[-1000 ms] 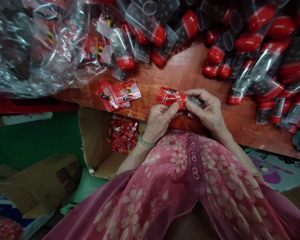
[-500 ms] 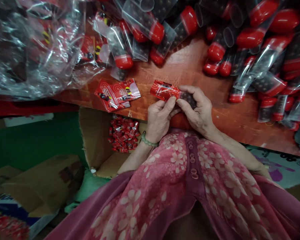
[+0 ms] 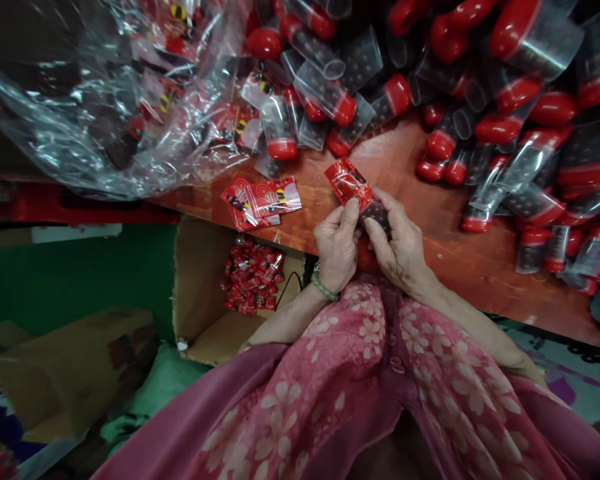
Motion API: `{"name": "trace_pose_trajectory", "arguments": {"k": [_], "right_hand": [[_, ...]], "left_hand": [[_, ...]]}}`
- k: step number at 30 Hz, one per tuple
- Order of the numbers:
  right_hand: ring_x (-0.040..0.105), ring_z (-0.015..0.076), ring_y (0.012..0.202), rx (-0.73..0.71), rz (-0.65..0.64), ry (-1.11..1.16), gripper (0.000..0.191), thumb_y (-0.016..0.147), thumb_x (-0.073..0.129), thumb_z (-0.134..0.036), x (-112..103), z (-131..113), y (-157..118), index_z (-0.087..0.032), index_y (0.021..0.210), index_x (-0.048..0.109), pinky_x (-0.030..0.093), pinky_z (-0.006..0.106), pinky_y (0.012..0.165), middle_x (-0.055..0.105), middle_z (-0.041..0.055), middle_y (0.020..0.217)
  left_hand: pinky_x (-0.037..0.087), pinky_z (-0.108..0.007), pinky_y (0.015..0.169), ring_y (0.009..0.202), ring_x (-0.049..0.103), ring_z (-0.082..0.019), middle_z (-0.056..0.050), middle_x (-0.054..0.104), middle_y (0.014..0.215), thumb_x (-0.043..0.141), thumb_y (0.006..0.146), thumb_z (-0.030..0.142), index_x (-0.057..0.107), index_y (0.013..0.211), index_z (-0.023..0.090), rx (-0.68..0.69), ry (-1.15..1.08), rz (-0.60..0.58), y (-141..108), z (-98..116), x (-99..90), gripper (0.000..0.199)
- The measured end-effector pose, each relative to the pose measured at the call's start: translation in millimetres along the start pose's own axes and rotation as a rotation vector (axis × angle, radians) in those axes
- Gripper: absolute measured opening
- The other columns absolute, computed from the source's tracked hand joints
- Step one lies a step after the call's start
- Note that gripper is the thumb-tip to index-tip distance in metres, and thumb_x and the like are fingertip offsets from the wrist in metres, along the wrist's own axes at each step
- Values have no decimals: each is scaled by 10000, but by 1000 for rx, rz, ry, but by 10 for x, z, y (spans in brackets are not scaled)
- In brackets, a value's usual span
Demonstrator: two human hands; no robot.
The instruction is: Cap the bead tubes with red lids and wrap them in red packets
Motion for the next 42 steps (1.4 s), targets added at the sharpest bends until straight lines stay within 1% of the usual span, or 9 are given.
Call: {"name": "trace_pose_trajectory", "arguments": {"k": [5,12,17,20,23,27,34,40,42], "right_hand": [[717,244,1187,34,117,49,485,1055,491,-414,93,118,-58,-218,1497,512,619,408,1012,675,138,1406],[527,83,476,170,72,348,484,1037,535,-490,55,262,-38,-293,1479,556,537,254,480,729,8,928],[548,94,496,186,26,381,468,1032,552,-457,36,247,-36,-288,1467,570,546,259,497,725,-2,887],[626,104,557,135,20,289,478,1035,537,-449,65,242,-62,-294,1486,558,606,288,568,759,57,1166],[765,217,1016,46,125,125,489,1033,530,-447,50,229,-89,-273,1488,569,645,405,942,686,98,1415],[622,260,1377,58,205,88,504,1030,534,-467,24,255,-92,-274,1493,573,510,460,1172,661,87,1469],[697,211,1206,238,157,365,510,992,603,-500,-34,334,-40,-291,1457,617,568,379,1065,695,54,1415],[665,114,674,293,103,383,543,993,580,-525,14,352,-43,-295,1485,588,605,273,650,751,42,1249],[711,153,777,265,116,294,552,990,574,-537,21,320,-45,-277,1477,596,631,310,735,759,55,1214]], "left_hand": [[412,-200,510,520,500,-52,62,563,592,765,768,697,646,729,182,39,-70,-6,4,0,57,529],[472,-222,527,503,550,-64,32,645,667,882,724,548,699,808,159,-5,-202,-287,3,52,133,438],[492,-233,530,566,592,-89,-9,714,790,924,657,544,703,933,167,-57,-253,-383,27,104,138,517],[424,-226,468,506,534,-83,10,658,670,878,687,621,692,882,165,-89,-246,-330,55,26,155,529],[375,-220,464,497,509,-79,26,603,597,825,735,663,710,906,172,-81,-232,-253,68,-84,188,533],[327,-213,465,487,452,-62,46,525,558,789,758,689,693,838,178,-21,-191,-204,36,-102,235,526],[290,-186,453,443,384,-33,85,457,538,776,797,654,642,869,174,17,-67,-342,-8,31,286,503],[335,-203,412,421,428,-43,70,536,649,715,831,688,640,980,190,13,-101,-308,81,12,259,525],[321,-209,407,423,405,-49,73,503,620,679,843,715,629,934,197,18,-75,-259,78,7,242,529]]}}
Point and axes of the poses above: each hand's wrist, its own y-axis towards the middle knuckle, its own x-axis out of the palm, z = x × y, the point moved 6 cm from there along y, towards the middle knuckle
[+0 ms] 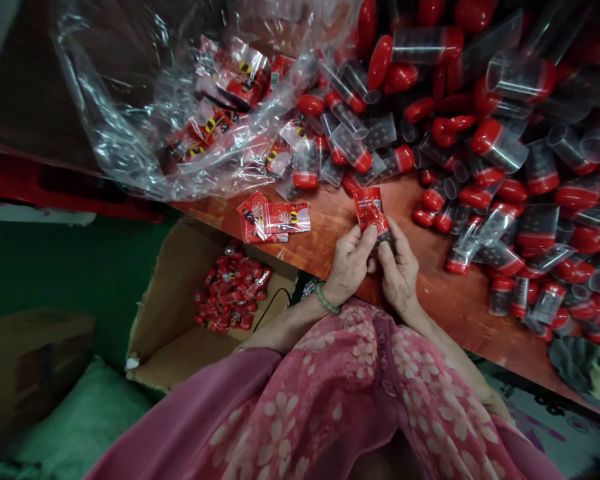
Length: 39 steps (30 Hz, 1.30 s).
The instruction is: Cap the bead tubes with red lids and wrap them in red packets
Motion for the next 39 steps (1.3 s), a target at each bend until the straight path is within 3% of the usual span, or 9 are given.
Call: {"name": "trace_pose_trajectory", "arguments": {"k": [3,5,11,14,17,21,24,28,39], "right_hand": [[706,239,1163,-57,84,-109,574,982,567,-560,8,-50,-20,-243,1458,611,593,413,1022,758,81,1224],[673,246,1253,-56,128,-108,566,988,553,-556,18,-59,-23,-241,1454,613,549,441,1102,757,83,1240],[706,209,1175,-99,165,-47,491,1016,536,-489,40,-101,41,-265,1446,617,580,384,1045,723,78,1338],[722,140,764,-83,65,15,471,1025,541,-463,82,-83,58,-290,1458,599,639,285,713,770,53,1170],[561,79,478,-69,-36,38,490,1026,546,-447,119,-59,39,-309,1495,558,561,246,477,772,43,1122],[721,145,708,-176,-33,-108,462,1007,590,-407,103,-129,17,-284,1453,597,670,337,705,706,104,1373],[769,227,1002,-290,-33,-175,403,1016,584,-334,107,-224,17,-264,1410,625,662,425,922,744,100,1306],[772,223,972,-348,-55,-232,372,1029,558,-328,122,-259,21,-241,1381,641,667,414,893,783,97,1172],[756,217,957,-303,-76,-203,410,1039,546,-346,122,-193,25,-285,1440,609,659,431,891,761,83,1217]], "left_hand": [[356,-219,465,491,407,-71,67,461,594,645,855,736,604,852,209,62,88,101,-58,29,-16,529],[390,-227,530,550,423,-92,60,418,567,613,874,743,573,768,211,112,158,142,-103,51,-3,544],[316,-223,490,495,318,-68,75,392,550,676,853,705,628,795,193,107,113,50,-73,62,-6,517],[373,-210,483,492,427,-64,53,536,627,771,787,674,682,972,197,60,-71,-80,5,120,-45,519],[437,-217,477,513,530,-82,11,657,722,792,761,680,700,986,191,-2,-192,-128,82,171,-88,546],[519,-220,576,594,625,-99,-4,721,734,929,635,563,730,833,162,-44,-213,-32,143,168,-164,489],[586,-274,740,787,731,-171,-31,768,795,935,615,568,755,836,169,-55,-246,18,147,175,-196,490],[605,-347,897,991,766,-241,-59,799,865,906,661,586,777,908,182,-58,-259,-16,151,240,-187,491],[619,-367,946,1089,758,-258,-58,801,847,882,732,517,781,841,183,-20,-334,81,141,200,-222,366]]}}
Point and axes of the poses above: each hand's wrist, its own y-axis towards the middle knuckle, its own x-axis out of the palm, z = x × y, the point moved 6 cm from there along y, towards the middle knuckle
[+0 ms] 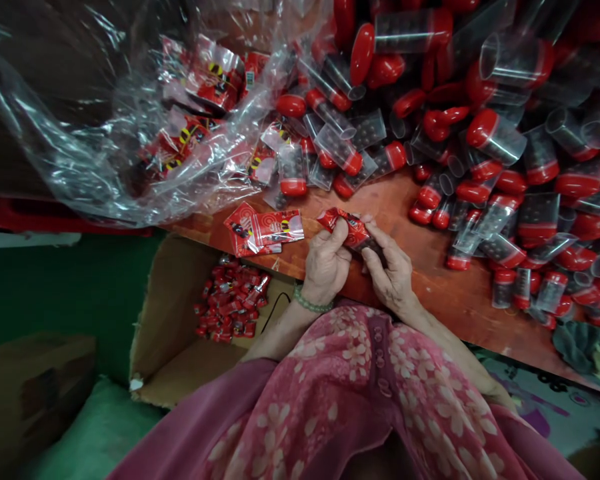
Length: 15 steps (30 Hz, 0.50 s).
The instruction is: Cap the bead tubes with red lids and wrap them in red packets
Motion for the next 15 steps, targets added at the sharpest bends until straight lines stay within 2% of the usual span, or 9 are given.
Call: {"name": "trace_pose_trajectory", "arguments": {"k": [4,6,8,12,15], "right_hand": [[711,187,782,62,-43,-1,438,1052,510,-403,11,30,14,-288,1464,602,658,406,785,769,71,1123],[686,177,728,81,-52,8,448,1053,502,-423,10,47,12,-287,1468,600,653,399,757,767,63,1073],[665,161,687,97,-48,24,452,1052,504,-423,3,65,7,-298,1477,590,649,389,741,764,63,1115],[609,121,582,107,-36,66,435,1053,510,-387,-13,87,3,-320,1477,585,638,354,676,755,57,1191],[657,144,648,111,-38,59,438,1047,518,-409,-29,90,6,-297,1462,603,652,372,729,765,64,1172]], "left_hand": [[613,-362,961,1122,749,-242,-55,801,876,810,837,467,768,860,183,-20,-9,56,9,-20,-9,288],[610,-352,959,1123,747,-235,-56,800,890,798,852,458,762,864,177,-26,-2,68,13,-24,-12,284],[613,-334,936,1113,748,-231,-55,797,892,809,837,474,757,867,172,-31,10,58,12,-24,-13,307],[626,-303,806,1044,757,-239,-60,794,896,852,747,587,736,843,179,-55,26,-33,-8,1,6,435],[605,-284,677,922,761,-236,-78,782,861,892,686,593,711,807,163,-140,85,-119,-25,-7,26,481]]}}
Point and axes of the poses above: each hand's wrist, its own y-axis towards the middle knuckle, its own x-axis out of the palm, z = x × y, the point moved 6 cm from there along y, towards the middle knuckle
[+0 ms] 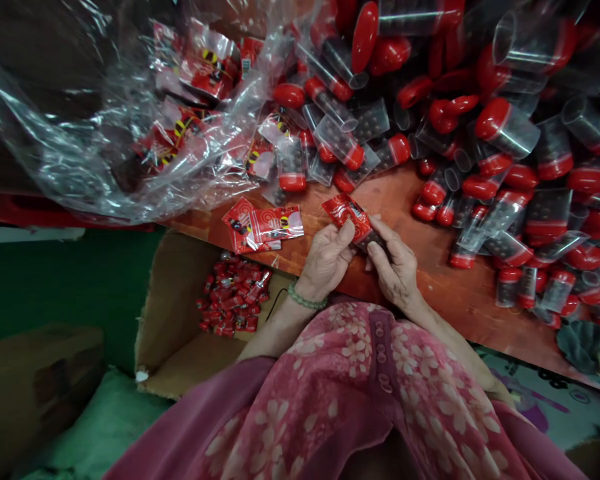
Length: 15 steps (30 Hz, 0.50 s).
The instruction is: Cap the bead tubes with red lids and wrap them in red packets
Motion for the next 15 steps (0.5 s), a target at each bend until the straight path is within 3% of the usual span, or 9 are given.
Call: {"name": "trace_pose_trajectory", "arguments": {"k": [2,7,10,12,15], "right_hand": [[676,150,680,7,-2,-5,450,1046,512,-422,-6,-1,1,-292,1468,599,657,377,754,754,75,1240],[599,105,534,70,61,24,514,1046,504,-454,42,43,-24,-336,1547,507,621,319,579,722,71,1323],[753,212,910,116,169,35,534,1057,459,-457,118,74,-59,-318,1572,473,664,394,798,716,84,1315],[699,271,1213,135,233,42,521,1064,434,-439,170,78,-79,-297,1563,485,631,465,979,710,95,1322],[607,291,1375,132,280,64,504,1066,428,-417,209,60,-86,-286,1548,501,579,512,1085,694,103,1361]], "left_hand": [[572,-270,600,791,742,-210,-68,760,793,927,643,561,698,790,155,-41,27,-23,-1,-17,1,489],[492,-243,499,572,621,-127,-18,692,680,909,638,605,671,764,166,-9,49,4,8,-97,32,515],[383,-204,423,452,477,-61,33,618,594,885,644,655,652,763,180,50,56,92,4,-150,42,542],[301,-190,391,407,390,-31,62,550,538,878,641,674,643,758,178,72,74,138,0,-182,51,562],[248,-182,388,404,343,-17,82,476,499,871,650,679,619,730,172,99,103,165,3,-204,68,572]]}}
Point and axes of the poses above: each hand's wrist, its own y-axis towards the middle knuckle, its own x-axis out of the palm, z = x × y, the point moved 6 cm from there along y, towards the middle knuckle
